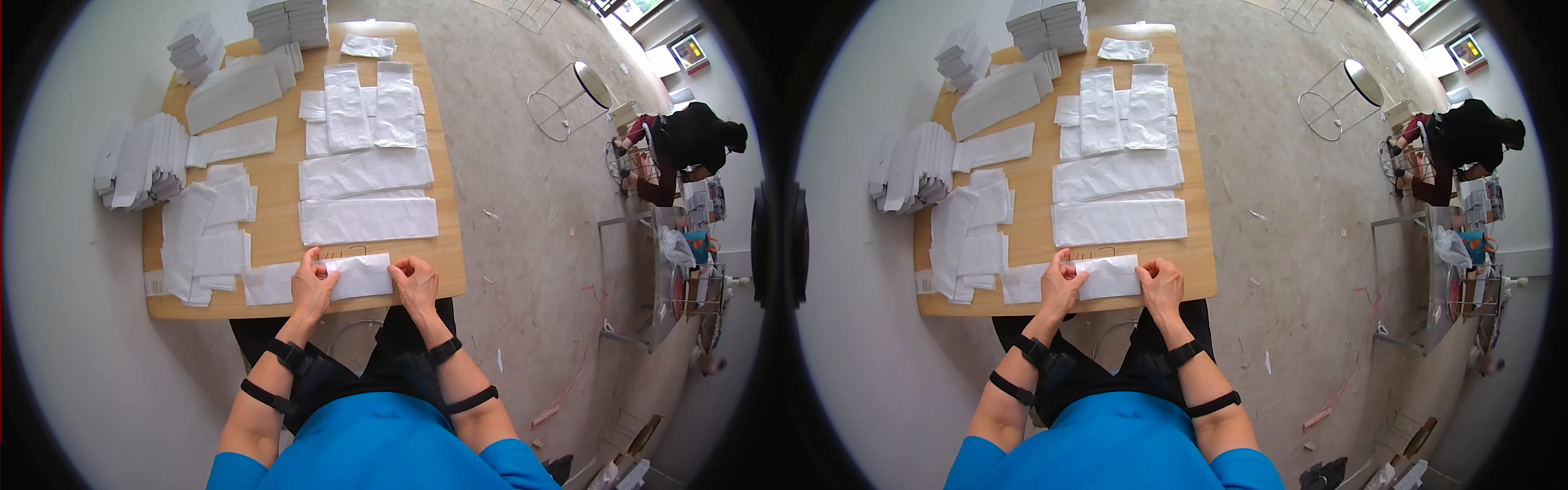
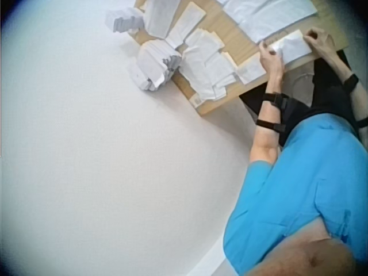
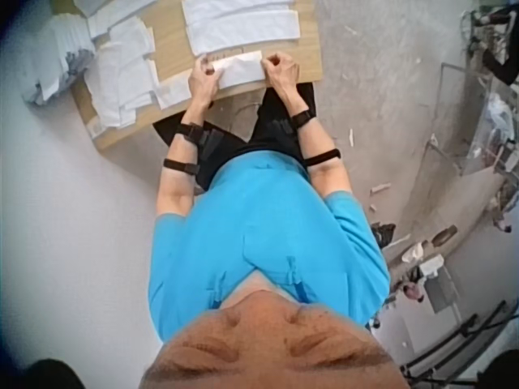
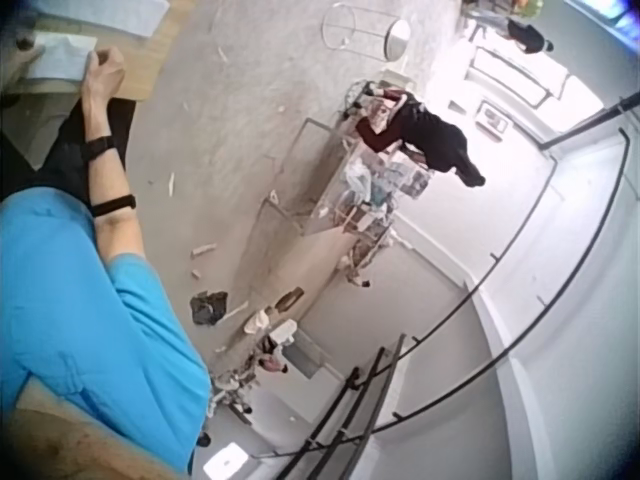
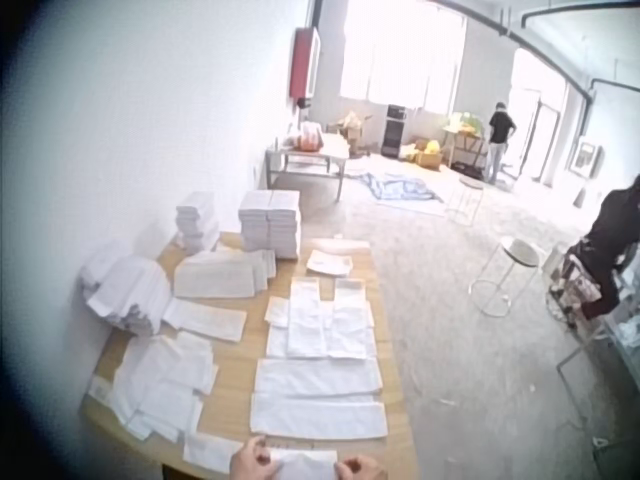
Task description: Sort and organize white plastic bags on a wooden table.
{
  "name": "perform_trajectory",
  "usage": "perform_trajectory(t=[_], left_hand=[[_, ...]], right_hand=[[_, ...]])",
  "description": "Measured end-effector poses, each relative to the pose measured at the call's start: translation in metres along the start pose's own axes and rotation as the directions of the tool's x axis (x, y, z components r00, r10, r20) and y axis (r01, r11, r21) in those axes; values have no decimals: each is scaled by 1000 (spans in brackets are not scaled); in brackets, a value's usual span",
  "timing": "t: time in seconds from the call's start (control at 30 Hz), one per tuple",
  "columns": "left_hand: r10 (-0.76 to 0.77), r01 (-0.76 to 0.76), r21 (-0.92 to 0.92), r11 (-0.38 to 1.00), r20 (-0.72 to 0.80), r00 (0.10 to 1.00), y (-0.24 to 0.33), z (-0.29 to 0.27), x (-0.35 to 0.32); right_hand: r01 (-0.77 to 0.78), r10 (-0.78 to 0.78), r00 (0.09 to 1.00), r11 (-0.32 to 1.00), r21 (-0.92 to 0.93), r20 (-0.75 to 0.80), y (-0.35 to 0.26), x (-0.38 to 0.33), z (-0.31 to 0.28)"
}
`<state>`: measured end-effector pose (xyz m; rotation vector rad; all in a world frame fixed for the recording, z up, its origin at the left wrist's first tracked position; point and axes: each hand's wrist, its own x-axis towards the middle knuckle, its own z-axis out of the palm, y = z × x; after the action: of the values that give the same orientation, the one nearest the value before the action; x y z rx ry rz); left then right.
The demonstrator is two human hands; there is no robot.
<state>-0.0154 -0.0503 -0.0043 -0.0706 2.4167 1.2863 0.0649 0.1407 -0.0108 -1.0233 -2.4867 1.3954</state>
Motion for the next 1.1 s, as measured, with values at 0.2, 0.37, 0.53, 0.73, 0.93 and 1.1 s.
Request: perform_trajectory(t=[0.2,0.37,0.53,0.73,0.93,1.1], left_hand=[[22,-22,44,999,2,1000,-2,-2,1],[67,-66,85,994,-4,998,4,-2,-3],[92,-89,124,988,-16,996,4,-1,-4],[166,-156,168,973,-50,985,7,-2,-7],[287,-247,215,945,-177,942,15,-14,-18],[116,-139,-63,988,-283,952,-1,-31,-26]], right_hand=[[-36,36,999,999,6,6,-2,0,1],[-35,35,999,999,-15,-2,-6,-1,1],[4,-8,999,997,-83,-44,-6,-1,3],[14,-19,999,995,-101,-48,-6,-2,4],[-46,43,999,994,-96,-28,-11,-3,2],[-44,43,999,996,-78,-21,-11,-2,1]])
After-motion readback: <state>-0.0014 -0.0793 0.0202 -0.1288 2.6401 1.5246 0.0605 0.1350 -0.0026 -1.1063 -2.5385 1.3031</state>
